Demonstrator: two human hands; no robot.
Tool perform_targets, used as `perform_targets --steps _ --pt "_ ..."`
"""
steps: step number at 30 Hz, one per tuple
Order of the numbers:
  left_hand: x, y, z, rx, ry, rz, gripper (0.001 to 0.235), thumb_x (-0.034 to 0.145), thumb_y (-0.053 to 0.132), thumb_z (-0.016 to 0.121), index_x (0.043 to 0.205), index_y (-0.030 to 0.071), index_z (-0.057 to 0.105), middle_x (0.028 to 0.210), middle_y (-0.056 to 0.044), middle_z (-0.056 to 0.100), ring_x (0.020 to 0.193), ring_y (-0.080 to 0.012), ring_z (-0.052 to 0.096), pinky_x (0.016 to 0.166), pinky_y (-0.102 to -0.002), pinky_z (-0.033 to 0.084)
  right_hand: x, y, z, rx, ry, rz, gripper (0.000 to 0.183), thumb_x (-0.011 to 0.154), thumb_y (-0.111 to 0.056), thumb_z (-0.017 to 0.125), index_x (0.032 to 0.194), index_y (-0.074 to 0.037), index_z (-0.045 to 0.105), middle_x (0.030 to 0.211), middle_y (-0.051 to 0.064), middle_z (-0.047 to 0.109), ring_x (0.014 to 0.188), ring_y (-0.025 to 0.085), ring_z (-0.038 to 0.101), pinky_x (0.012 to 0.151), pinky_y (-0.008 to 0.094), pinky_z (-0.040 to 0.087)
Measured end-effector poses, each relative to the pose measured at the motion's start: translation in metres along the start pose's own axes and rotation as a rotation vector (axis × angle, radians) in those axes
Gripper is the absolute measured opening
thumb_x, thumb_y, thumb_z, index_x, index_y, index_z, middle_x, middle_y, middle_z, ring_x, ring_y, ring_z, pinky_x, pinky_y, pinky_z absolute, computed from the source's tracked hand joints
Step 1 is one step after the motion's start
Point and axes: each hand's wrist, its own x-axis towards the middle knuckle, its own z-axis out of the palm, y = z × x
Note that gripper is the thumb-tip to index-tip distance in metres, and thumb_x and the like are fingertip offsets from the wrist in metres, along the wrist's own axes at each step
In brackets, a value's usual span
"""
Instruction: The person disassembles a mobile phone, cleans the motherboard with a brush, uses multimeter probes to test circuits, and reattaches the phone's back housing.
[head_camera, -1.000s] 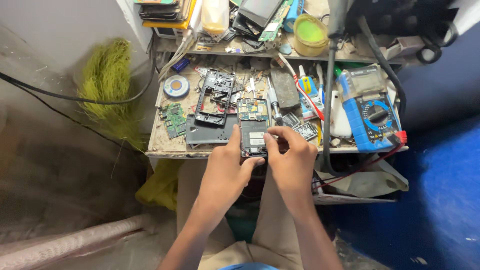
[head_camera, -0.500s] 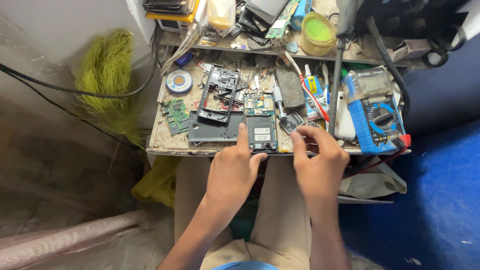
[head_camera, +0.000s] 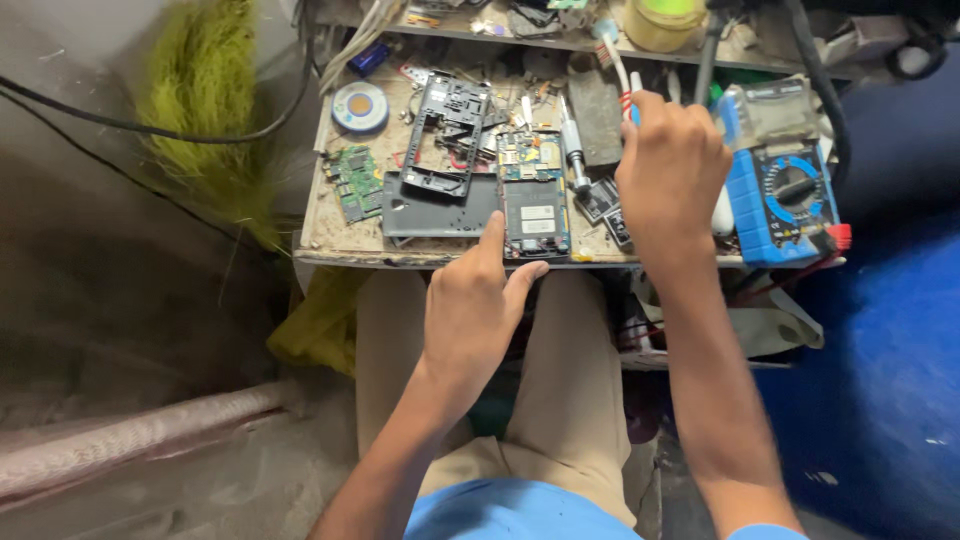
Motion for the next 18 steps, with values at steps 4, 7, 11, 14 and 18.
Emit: perform_targets --steps 4,7,11,14,18 --pt "-0.004 -0.004 0.005 -0.105 0.122 0.046 0.058 0.087 0.022 0.083 0.132 -0.008 0.060 0.085 -0.017 0.069 0.071 -0.0328 0.069 0.063 -0.040 0.054 -0.003 -0.010 -0.012 0.121 0.084 0.045 0.020 0.104 -0.002 0.069 0.123 0.001 0.071 0.107 0.019 0.072 0.095 0.035 0.068 0.081 0.046 0.054" --pt "-0.004 -0.007 0.009 -0.150 0.101 -0.024 0.060 0.085 0.021 0.085 0.133 -0.007 0.061 0.073 -0.012 0.066 0.058 -0.0240 0.064 0.057 -0.036 0.052 -0.015 -0.016 -0.028 0.474 -0.046 0.362 0.026 0.104 -0.003 0.060 0.129 -0.001 0.067 0.104 0.013 0.068 0.079 0.023 0.068 0.069 0.039 0.054" --pt "-0.004 -0.011 0.012 -0.179 0.130 -0.001 0.057 0.084 0.023 0.086 0.129 -0.005 0.064 0.074 -0.010 0.066 0.056 -0.0190 0.063 0.054 -0.033 0.051 -0.045 -0.014 -0.044 0.702 -0.220 0.540 0.026 0.107 -0.005 0.056 0.130 0.000 0.067 0.095 0.008 0.062 0.070 0.010 0.063 0.059 0.030 0.050" --pt "-0.005 -0.013 0.012 -0.206 0.141 0.016 0.051 0.085 0.022 0.085 0.126 -0.002 0.067 0.077 -0.009 0.068 0.056 -0.0177 0.063 0.055 -0.033 0.051 -0.061 -0.009 -0.048 0.840 -0.322 0.434 0.025 0.105 -0.005 0.060 0.127 0.002 0.070 0.092 0.006 0.058 0.070 0.008 0.055 0.061 0.026 0.046" --pt "-0.004 -0.014 0.011 -0.206 0.147 0.034 0.042 0.088 0.019 0.084 0.124 0.003 0.071 0.076 -0.008 0.068 0.058 -0.0180 0.063 0.056 -0.033 0.050 -0.071 -0.004 -0.055 0.781 -0.428 0.531 0.019 0.104 -0.008 0.062 0.117 0.003 0.071 0.083 0.005 0.064 0.067 0.008 0.056 0.060 0.024 0.045"
